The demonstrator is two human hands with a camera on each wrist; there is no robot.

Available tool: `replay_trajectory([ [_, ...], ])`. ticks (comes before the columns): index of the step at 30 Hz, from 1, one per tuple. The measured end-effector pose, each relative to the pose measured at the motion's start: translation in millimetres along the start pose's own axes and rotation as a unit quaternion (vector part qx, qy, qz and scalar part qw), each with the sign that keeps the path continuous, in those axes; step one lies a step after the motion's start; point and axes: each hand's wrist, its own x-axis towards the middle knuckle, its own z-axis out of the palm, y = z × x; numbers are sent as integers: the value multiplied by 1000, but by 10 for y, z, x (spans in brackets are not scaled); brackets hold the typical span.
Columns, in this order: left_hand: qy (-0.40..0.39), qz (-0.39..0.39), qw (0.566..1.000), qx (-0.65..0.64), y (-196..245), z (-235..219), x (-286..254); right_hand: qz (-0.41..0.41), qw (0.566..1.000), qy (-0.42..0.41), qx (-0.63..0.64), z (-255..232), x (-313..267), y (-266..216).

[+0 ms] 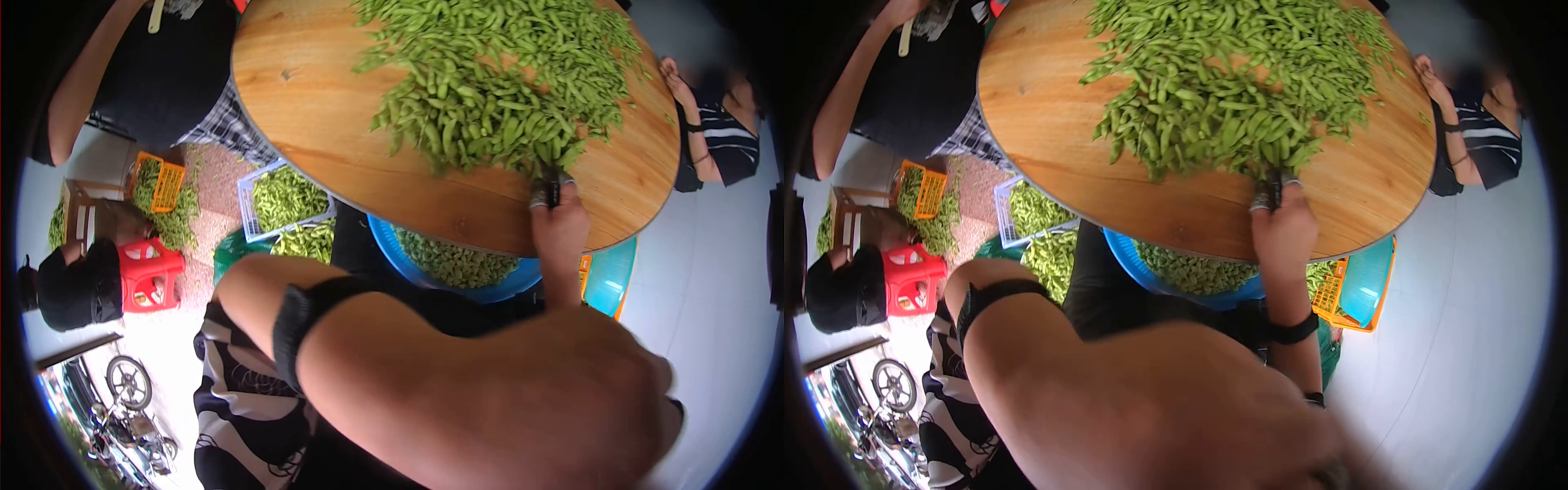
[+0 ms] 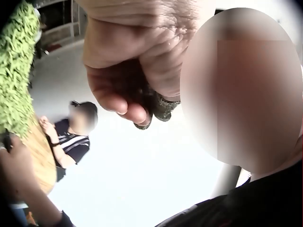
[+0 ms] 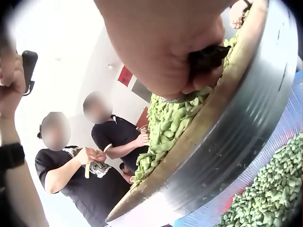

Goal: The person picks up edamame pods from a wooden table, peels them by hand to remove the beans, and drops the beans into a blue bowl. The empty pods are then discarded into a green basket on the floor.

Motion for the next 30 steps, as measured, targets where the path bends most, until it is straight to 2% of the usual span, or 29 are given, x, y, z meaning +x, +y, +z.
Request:
replay_trajectory([
  [2, 42, -32, 998, 22, 0, -5, -88, 76, 995, -18, 63, -63, -29, -49],
  [4, 74, -52, 995, 36, -32, 14, -107, 101, 991, -33, 86, -51, -113, -28],
  [7, 107, -63, 991, 44, -128, 61, -38, 38, 978, -9, 206, -45, -185, 2],
  [8, 115, -65, 990, 47, -164, 72, -8, 46, 979, -2, 198, -39, -190, 2],
  [10, 126, -68, 988, 50, -238, 88, 56, 43, 957, -22, 285, -45, -217, 1],
  [11, 131, -67, 987, 57, -275, 74, 101, 49, 959, -9, 278, -64, -228, -26],
  [13, 147, -65, 984, 78, -324, 33, 184, 101, 944, -84, 302, -140, -254, -95],
  [14, 157, -67, 981, 91, -343, 5, 213, 101, 945, -75, 303, -233, -245, -141],
  [15, 168, -72, 977, 106, -358, -25, 225, 82, 944, -110, 302, -351, -233, -221],
  [16, 149, -104, 962, 206, -656, 5, 152, 63, 941, -146, 300, -414, -242, -273],
  [17, 109, -168, 943, 265, -831, 95, 79, 47, 936, -159, 310, -399, -275, -249],
  [18, 59, -186, 951, 239, -982, 178, -35, 47, 936, -156, 312, -423, -285, -238],
  [19, 10, -204, 956, 210, -1119, 252, -148, 12, 943, -151, 296, -454, -291, -224],
  [20, -85, -256, 952, 143, -1214, 294, -258, -22, 949, -145, 278, -476, -292, -214],
  [21, -92, -317, 944, 7, -1223, 308, -279, -27, 946, -153, 286, -486, -292, -207],
  [22, -98, -372, 914, -129, -1222, 326, -295, -27, 946, -150, 285, -496, -301, -200],
  [23, -100, -370, 915, -127, -1230, 334, -332, -3, 938, -155, 309, -503, -309, -202],
  [25, -6, -474, 827, -303, -1254, 332, -409, 14, 929, -152, 336, -472, -315, -211],
  [26, -7, -472, 829, -298, -1246, 353, -421, 28, 923, -155, 351, -431, -333, -213],
  [28, 95, -437, 841, -305, -1226, 439, -453, 41, 916, -157, 368, -415, -330, -224],
  [29, 111, -404, 852, -314, -1271, 491, -507, 31, 894, -206, 398, -431, -319, -227],
  [30, 111, -403, 853, -313, -1311, 544, -555, 21, 868, -254, 426, -444, -319, -231],
])
